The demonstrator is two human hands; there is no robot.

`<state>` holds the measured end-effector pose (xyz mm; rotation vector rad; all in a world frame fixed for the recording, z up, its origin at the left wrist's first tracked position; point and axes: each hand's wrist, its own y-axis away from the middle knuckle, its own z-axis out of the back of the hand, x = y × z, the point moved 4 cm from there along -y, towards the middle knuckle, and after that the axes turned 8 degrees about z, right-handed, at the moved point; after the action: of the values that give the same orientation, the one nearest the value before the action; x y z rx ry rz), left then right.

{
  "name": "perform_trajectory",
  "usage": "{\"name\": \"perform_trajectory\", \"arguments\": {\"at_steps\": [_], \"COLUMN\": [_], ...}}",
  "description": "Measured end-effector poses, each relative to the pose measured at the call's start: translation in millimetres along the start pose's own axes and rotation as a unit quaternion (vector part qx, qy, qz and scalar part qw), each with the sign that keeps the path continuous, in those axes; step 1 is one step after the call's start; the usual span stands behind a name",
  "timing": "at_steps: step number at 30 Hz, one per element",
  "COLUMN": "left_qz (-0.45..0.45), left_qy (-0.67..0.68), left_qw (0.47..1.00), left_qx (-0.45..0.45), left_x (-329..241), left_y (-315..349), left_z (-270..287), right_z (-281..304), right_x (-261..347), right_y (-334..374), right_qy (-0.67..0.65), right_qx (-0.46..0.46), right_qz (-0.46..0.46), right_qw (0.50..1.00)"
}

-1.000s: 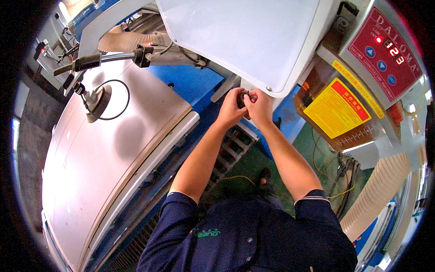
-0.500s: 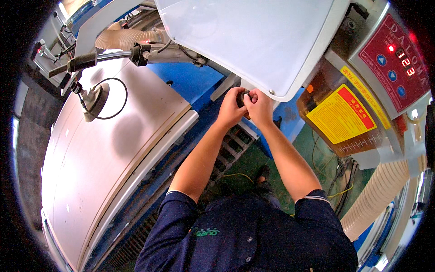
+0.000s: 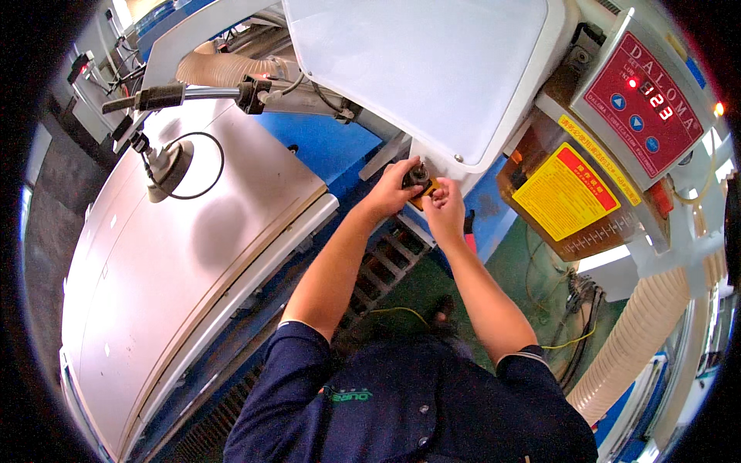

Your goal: The person uses a wrench to tighten and loosen components on a CNC router, handles a metal tool holder, and interacts with the control panel interface.

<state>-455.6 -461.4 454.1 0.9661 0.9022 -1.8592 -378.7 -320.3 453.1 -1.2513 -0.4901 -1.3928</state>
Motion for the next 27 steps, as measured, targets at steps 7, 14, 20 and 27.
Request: {"name": "perform_trajectory", "arguments": {"at_steps": [7,14,20,27], "left_qz": [0.033,0.054,0.007,0.034], "left_qy": [0.065,0.078,0.048,-0.106], "left_qw": [0.997,0.995,0.999,0.991], "left_qx": [0.017,0.021,-0.016,-0.080], "left_x": [-22,-37,-25,-40], "left_y": [2,5,4,7], "left_z": [0,1,10,-3], "right_z": [17,32,51,80], "right_x": [-4,-19,-101,-143], "right_y": [-1,15,50,83], "right_qy": [0.002,-0.041,0.087,0.367], "right_qx": [0.009,-0.007,-0.019,0.025], "right_qz": [0.048,-0.032,-0.076,-0.121], "right_qw": [0.999,0.999,0.993,0.922]}}
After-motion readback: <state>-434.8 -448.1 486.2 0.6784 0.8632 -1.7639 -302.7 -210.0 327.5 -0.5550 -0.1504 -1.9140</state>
